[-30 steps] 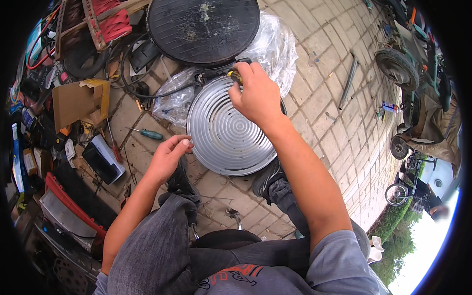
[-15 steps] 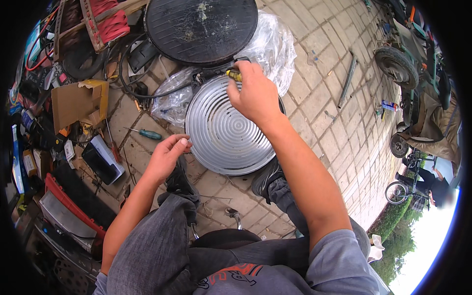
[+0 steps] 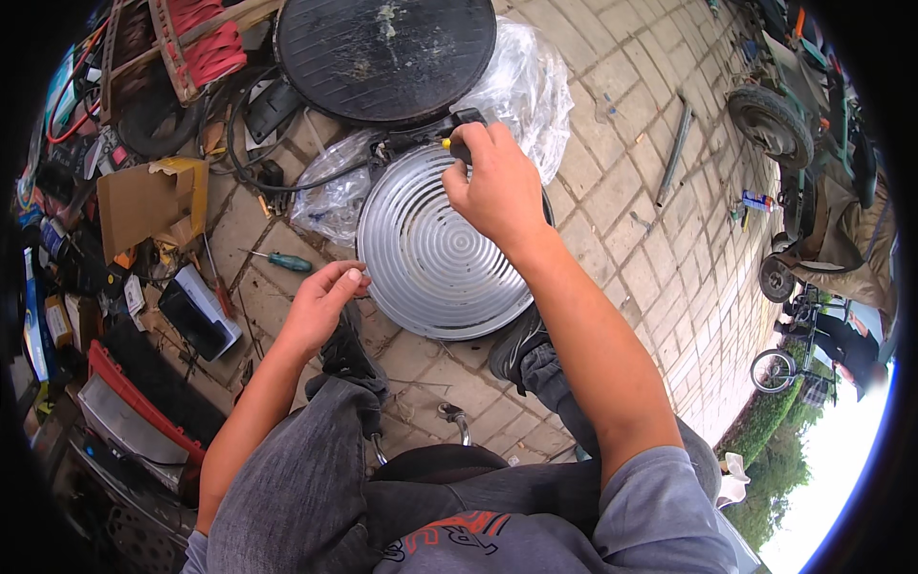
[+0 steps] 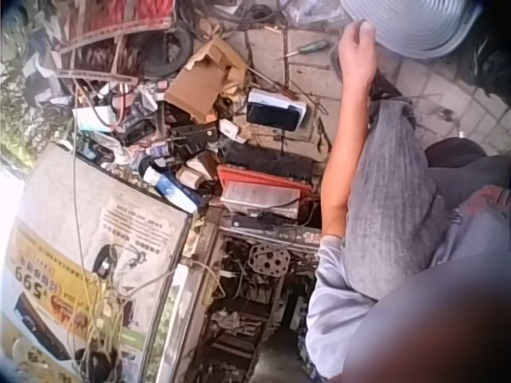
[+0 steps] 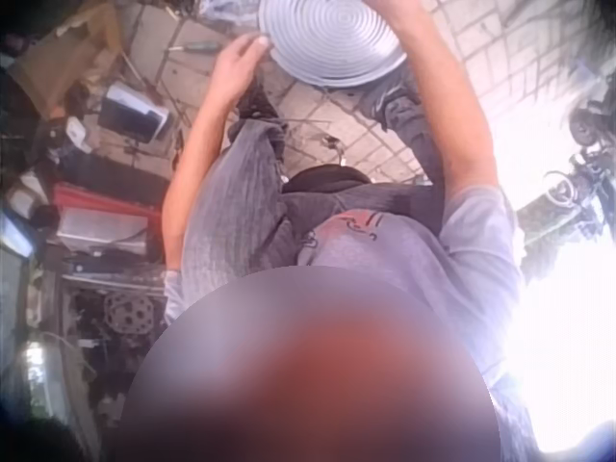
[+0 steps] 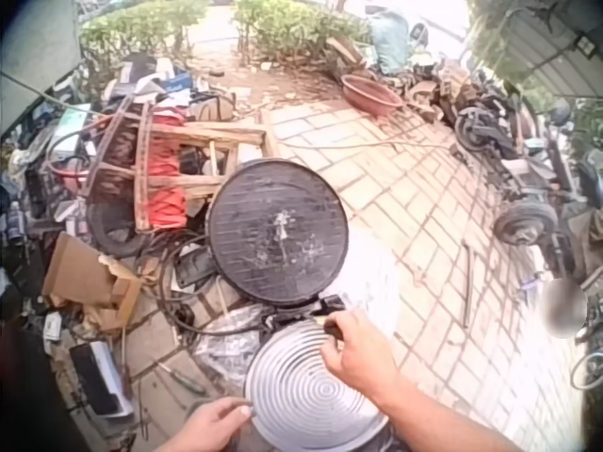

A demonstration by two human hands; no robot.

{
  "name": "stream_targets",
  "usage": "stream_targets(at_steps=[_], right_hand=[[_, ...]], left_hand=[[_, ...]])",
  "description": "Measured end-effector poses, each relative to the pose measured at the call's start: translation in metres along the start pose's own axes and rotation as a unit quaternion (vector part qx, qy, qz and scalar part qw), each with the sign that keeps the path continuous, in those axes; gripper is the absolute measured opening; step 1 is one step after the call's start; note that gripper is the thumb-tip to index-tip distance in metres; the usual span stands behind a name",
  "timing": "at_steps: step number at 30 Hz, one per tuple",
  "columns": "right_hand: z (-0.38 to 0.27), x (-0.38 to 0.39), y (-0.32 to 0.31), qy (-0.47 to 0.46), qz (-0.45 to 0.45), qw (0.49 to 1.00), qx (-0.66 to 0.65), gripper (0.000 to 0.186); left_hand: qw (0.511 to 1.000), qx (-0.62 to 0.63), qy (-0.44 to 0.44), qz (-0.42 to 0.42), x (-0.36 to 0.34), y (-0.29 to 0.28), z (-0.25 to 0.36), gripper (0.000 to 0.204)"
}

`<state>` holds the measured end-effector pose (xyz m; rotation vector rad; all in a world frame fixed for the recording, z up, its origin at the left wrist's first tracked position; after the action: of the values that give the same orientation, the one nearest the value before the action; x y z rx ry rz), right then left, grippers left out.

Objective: The person disassembles a round electric grill, removes the top plate to expose the heating element, then uses a screwdriver to loosen and adjust internal wiring connections. The person handles the grill lid, heating element, and wires while seated.

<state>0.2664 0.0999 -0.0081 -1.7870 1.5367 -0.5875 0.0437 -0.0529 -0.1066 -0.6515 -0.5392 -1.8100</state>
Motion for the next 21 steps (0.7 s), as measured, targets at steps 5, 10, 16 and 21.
stream_targets(at_steps=[5,10,16,21], right_hand=[[-0.001,0.003,-0.013,0.012,0.020,0.999,-0.024,0.023],[0.050,-0.014,-0.052,0.230,0.135,0.924,-0.274,0.025],[0.123,-0.102,-0.052,0.312,0.110,0.893,-0.306,0.027],[0.163,-0.186,-0.023,0.333,0.038,0.902,-0.273,0.036]], left_hand=[[1.000,-0.018,0.001,0.002,0.000,-0.001,0.001,0.043],[0.999,-0.005,0.002,0.041,-0.009,-0.031,0.006,0.040],[0.989,-0.028,0.047,0.136,-0.056,-0.113,0.063,0.043],[0.980,-0.014,0.038,0.192,-0.105,-0.153,0.130,0.054]])
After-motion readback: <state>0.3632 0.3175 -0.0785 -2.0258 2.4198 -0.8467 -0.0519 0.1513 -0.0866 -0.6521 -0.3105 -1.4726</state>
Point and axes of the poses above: each hand's wrist, its own x-axis away from the middle knuckle, its own y-axis out of the palm, z = x × y, the point moved 7 cm from there along -x, towards the middle knuckle, and after that the axes turned 13 degrees about -x, right-handed, at the moved point
